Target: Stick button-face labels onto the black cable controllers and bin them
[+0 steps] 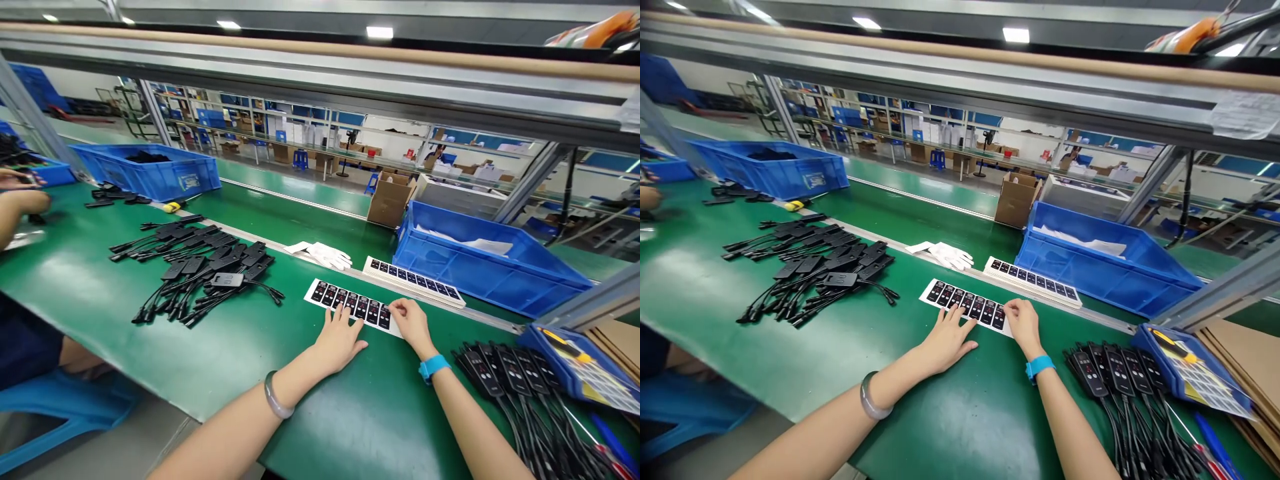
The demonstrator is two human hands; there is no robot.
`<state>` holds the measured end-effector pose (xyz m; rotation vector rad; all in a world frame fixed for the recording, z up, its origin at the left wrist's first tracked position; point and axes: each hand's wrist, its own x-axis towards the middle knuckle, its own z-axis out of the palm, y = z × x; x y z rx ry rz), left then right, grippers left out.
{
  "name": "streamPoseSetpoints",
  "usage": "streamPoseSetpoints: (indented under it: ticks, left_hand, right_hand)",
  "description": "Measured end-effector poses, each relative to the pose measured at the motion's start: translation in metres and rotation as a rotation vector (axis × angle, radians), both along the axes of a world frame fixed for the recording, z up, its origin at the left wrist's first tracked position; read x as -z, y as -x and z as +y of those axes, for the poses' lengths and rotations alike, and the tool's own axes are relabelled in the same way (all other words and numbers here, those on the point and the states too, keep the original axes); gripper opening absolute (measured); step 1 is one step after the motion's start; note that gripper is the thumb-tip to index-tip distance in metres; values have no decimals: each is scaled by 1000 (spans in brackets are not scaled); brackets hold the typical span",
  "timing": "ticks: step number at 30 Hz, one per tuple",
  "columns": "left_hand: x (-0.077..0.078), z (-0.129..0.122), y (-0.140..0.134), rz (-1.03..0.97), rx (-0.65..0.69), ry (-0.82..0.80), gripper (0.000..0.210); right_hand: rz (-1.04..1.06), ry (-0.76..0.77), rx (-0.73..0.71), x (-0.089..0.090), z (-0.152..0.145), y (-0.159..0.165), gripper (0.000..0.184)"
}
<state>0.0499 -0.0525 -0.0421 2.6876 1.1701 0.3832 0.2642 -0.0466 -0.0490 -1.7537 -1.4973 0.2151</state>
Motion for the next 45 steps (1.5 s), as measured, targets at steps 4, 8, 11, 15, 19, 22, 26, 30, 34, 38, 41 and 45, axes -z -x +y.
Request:
streamPoseSetpoints:
  ticks: [4, 8, 11, 15, 19, 22, 26, 30, 34, 38, 41, 45]
  left_hand:
    - [-2, 3, 0, -11, 5, -39, 40]
    - [-19, 33, 17, -53, -242, -88, 27]
    - [-37, 64, 57, -67, -662, -150, 37]
    - [-43, 86, 120, -66, -1118, -185, 48]
    - [-36, 89, 152, -42, -1268, -135, 35]
    - [-39, 85, 155, -29, -1265, -138, 31]
    - [-55, 78, 149, -200, -944, -284, 31]
    - [-69, 72, 138, -630, -451, -250, 35]
    - [-76, 62, 116, -880, -195, 25, 44]
    - [-74, 49, 87, -594, 249, 271, 36]
    - [-61, 44, 65, -308, 470, 469, 39]
    - [-41, 33, 40, -513, 418, 859, 65]
  right_hand:
    - [180, -149, 71, -10, -23, -1, 30]
    - [437, -250, 191, -15, -60, 1, 35]
    - [605, -193, 245, -9, -81, 4, 38]
    - [659, -143, 209, -1, -90, 11, 41]
    - [644, -124, 162, -5, -89, 19, 43]
    - [613, -135, 130, -10, -90, 22, 41]
    - [618, -169, 125, -10, -91, 18, 37]
    - [732, -240, 139, -10, -89, 13, 31]
    - [958, -338, 158, -16, -88, 12, 28]
    - [1062, -351, 170, -22, -89, 12, 27]
    - [1081, -328, 177, -22, -89, 12, 25]
    - [1123, -316, 144, -22, -89, 15, 22]
